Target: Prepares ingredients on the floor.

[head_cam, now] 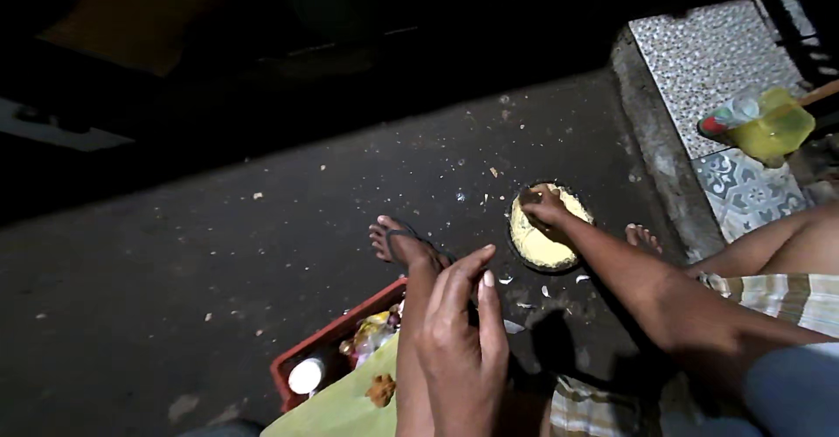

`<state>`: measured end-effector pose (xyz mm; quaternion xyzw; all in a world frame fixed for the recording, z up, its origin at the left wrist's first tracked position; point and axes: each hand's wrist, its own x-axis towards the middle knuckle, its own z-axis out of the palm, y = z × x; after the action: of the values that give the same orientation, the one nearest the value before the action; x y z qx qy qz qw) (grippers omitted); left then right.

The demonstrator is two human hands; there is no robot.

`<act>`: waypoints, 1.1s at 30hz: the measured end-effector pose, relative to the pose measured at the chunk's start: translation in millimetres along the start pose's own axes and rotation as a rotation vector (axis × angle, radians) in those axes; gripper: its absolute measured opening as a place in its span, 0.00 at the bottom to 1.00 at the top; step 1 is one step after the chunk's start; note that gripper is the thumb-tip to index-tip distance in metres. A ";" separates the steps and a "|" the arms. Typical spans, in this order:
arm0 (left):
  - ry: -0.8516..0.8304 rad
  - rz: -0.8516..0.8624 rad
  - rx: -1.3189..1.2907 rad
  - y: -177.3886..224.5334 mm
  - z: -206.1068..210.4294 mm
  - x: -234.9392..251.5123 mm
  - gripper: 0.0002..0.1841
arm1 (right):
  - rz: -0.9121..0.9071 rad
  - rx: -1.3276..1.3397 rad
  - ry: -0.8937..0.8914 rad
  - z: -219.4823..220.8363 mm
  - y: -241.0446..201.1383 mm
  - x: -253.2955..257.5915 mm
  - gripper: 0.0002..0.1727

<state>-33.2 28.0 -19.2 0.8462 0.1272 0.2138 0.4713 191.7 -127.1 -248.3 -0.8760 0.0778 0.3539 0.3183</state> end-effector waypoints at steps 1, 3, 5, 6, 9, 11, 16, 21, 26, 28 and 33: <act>-0.002 0.004 0.003 0.0 -0.6 1.0 0.14 | -0.025 -0.067 0.000 8.8 -6.6 -4.9 0.43; -0.006 0.010 0.016 -0.1 -3.1 -0.1 0.15 | -0.122 -0.285 -0.061 26.5 0.4 -24.5 0.41; -0.004 0.016 0.013 0.5 -4.0 2.1 0.15 | -0.268 -0.574 -0.175 26.6 18.4 -41.1 0.39; 0.000 0.014 0.013 0.4 -5.4 2.3 0.15 | -0.333 -0.684 -0.223 25.2 29.1 -44.5 0.38; 0.008 -0.008 0.022 -1.0 -6.3 -1.9 0.15 | -0.385 -0.768 -0.216 15.7 46.9 -38.1 0.35; 0.004 -0.013 0.033 -2.1 -6.0 -3.7 0.14 | -0.410 -0.763 -0.182 7.3 33.1 -27.7 0.33; -0.016 -0.007 0.080 -0.2 -5.3 -0.4 0.15 | -0.574 -0.970 -0.205 -39.0 -5.4 8.5 0.35; -0.037 -0.004 0.077 0.0 -8.0 2.0 0.16 | -0.331 -0.750 -0.091 -63.7 38.9 9.7 0.37; -0.054 0.004 0.038 1.5 0.6 5.4 0.15 | -0.298 -0.715 -0.116 -40.2 81.0 -19.2 0.34; -0.079 0.000 0.073 0.5 5.1 6.0 0.15 | -0.343 -0.708 -0.090 -32.8 69.7 -6.5 0.33; -0.090 0.018 0.170 -2.5 6.2 10.8 0.16 | -0.378 -0.622 -0.148 -60.3 47.5 14.8 0.38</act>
<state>-20.7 29.2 -21.6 0.8931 0.1157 0.1681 0.4009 219.8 -200.0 -249.1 -0.9018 -0.2197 0.3580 0.1013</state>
